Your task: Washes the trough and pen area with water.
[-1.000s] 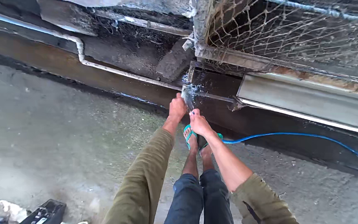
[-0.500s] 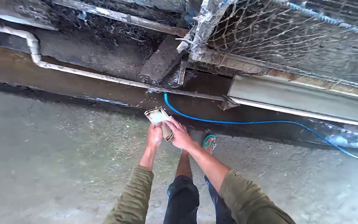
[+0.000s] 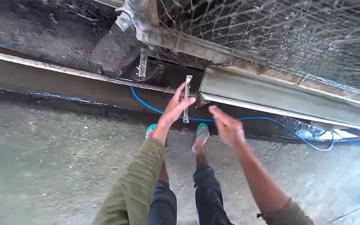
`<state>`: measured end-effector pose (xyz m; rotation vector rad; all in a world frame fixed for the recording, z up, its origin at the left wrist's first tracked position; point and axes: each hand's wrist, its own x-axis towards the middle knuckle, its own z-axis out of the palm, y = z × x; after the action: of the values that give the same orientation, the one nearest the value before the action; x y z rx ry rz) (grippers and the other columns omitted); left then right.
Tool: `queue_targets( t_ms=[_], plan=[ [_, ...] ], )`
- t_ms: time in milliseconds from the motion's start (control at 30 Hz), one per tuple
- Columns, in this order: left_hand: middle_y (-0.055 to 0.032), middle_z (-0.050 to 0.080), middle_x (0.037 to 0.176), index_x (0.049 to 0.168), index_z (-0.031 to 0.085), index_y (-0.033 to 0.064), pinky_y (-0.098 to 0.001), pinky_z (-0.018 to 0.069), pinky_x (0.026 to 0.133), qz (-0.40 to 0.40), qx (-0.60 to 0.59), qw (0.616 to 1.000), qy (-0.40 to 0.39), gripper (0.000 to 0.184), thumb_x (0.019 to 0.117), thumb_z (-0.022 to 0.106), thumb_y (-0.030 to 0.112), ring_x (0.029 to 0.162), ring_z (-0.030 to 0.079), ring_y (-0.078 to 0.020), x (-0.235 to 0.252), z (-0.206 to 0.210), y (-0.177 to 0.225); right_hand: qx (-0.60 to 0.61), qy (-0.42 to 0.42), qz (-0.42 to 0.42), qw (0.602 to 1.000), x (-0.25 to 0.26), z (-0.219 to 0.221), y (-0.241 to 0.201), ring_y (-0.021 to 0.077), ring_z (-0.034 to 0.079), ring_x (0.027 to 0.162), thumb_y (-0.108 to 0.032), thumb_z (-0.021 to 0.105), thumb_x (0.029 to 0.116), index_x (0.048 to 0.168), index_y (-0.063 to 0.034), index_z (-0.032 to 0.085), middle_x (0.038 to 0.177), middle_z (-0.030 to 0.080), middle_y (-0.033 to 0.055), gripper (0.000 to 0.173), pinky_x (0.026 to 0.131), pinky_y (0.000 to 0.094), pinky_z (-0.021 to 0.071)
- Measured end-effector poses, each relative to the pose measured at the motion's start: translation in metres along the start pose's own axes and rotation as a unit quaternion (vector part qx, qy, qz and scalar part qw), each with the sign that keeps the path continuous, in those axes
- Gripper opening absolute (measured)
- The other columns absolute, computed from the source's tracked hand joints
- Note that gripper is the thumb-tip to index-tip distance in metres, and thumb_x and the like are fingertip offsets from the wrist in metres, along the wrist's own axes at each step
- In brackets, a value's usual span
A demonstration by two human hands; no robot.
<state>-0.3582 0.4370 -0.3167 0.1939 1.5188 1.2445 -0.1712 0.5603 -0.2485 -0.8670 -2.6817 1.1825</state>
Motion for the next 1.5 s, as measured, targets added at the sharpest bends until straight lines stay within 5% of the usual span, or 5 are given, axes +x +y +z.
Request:
queue_targets(
  t_ms=[300, 933, 1100, 1367, 1500],
  plan=[
    [-0.0174, 0.047, 0.154, 0.163, 0.03, 0.0152, -0.0447, 0.0465, 0.11, 0.076, 0.059, 0.995, -0.015, 0.093, 0.0848, 0.072, 0.045, 0.134, 0.054, -0.0244, 0.109, 0.028, -0.022, -0.223, 0.08, -0.135, 0.962, 0.114, -0.022, 0.125, 0.0478, 0.056, 0.13, -0.018, 0.055, 0.1042, 0.138, -0.0062, 0.063, 0.135, 0.063, 0.026, 0.037, 0.108, 0.0645, 0.0419],
    [-0.0104, 0.056, 0.147, 0.159, 0.035, 0.0075, -0.0292, 0.0496, 0.104, 0.1, 0.023, 0.994, -0.024, 0.084, 0.0867, 0.067, 0.035, 0.123, 0.06, -0.0098, 0.124, 0.04, -0.023, -0.154, 0.125, -0.198, 0.96, 0.157, -0.001, 0.139, 0.0362, 0.073, 0.103, -0.017, 0.062, 0.1029, 0.112, 0.0003, 0.076, 0.106, 0.075, 0.021, 0.024, 0.095, 0.0466, 0.0563],
    [-0.0176, 0.044, 0.155, 0.163, 0.029, 0.0139, -0.0421, 0.0476, 0.107, 0.053, 0.051, 0.996, -0.041, 0.092, 0.0846, 0.073, 0.036, 0.133, 0.053, -0.0238, 0.122, 0.039, -0.014, -0.14, 0.122, -0.198, 0.963, 0.16, -0.001, 0.141, 0.0346, 0.074, 0.103, -0.016, 0.062, 0.1026, 0.111, -0.0016, 0.077, 0.107, 0.076, 0.0197, 0.023, 0.096, 0.0454, 0.0564],
    [-0.0205, 0.03, 0.164, 0.165, 0.023, 0.0213, -0.0549, 0.0333, 0.118, 0.039, 0.112, 0.992, -0.036, 0.088, 0.0923, 0.065, 0.045, 0.148, 0.034, -0.0324, 0.12, 0.042, -0.014, -0.119, 0.083, -0.15, 0.978, 0.161, -0.005, 0.132, 0.038, 0.072, 0.109, -0.017, 0.059, 0.104, 0.112, 0.0004, 0.077, 0.112, 0.075, 0.0217, 0.026, 0.099, 0.0504, 0.0544],
    [-0.0063, 0.022, 0.17, 0.166, 0.018, 0.0166, -0.0453, 0.0302, 0.122, 0.05, 0.099, 0.992, -0.055, 0.089, 0.0929, 0.057, 0.048, 0.153, 0.029, -0.0181, 0.117, 0.045, -0.015, -0.154, 0.04, -0.124, 0.979, 0.131, -0.02, 0.12, 0.045, 0.062, 0.124, -0.025, 0.056, 0.1054, 0.132, -0.0052, 0.068, 0.128, 0.068, 0.0244, 0.035, 0.104, 0.0656, 0.0445]
  ],
)
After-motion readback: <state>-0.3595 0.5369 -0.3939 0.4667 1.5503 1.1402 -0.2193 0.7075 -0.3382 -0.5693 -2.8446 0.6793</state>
